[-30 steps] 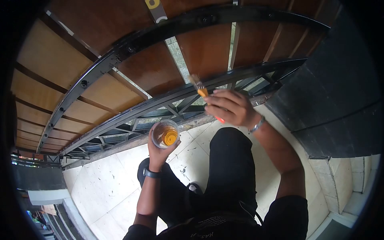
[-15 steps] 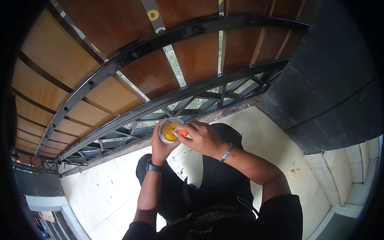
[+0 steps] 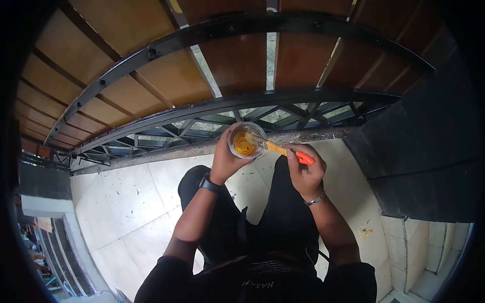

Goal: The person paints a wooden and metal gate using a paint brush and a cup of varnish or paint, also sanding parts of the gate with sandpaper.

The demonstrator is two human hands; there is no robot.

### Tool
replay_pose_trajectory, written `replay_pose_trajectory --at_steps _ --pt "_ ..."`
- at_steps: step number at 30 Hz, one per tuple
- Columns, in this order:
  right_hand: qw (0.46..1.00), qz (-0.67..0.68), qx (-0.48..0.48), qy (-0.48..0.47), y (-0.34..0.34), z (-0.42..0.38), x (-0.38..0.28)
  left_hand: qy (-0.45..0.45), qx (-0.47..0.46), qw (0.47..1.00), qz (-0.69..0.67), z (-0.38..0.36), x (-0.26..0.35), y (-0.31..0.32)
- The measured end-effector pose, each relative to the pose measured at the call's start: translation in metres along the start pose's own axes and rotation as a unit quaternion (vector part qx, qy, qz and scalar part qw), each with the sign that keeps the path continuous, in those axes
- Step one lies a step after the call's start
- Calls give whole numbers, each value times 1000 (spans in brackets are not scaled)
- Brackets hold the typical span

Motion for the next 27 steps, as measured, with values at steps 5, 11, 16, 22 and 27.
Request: replay_pose_trajectory --at_steps 5,11,16,22,27 --pt "888 291 157 320 9 -15 34 -15 8 998 -56 0 -8 5" --pt "710 505 134 472 -6 -29 88 -66 19 988 -136 15 -14 30" --pt "870 383 152 272 -41 47 97 -52 34 982 -176 57 -11 52" --pt "989 -17 -92 -118 -61 140 78 -11 49 985 -165 74 -30 63" --pt "930 -156 -184 -278 -60 176 39 -36 49 986 -154 61 -32 52"
Point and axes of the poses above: each hand's wrist, its own z-axis towards the middle knuckle, its own y-axis out of the palm, x = y × z, the point moved 2 cm from there along z, towards the middle knuckle, and after that the axes turned 6 degrees about y, right-handed, at the moved point
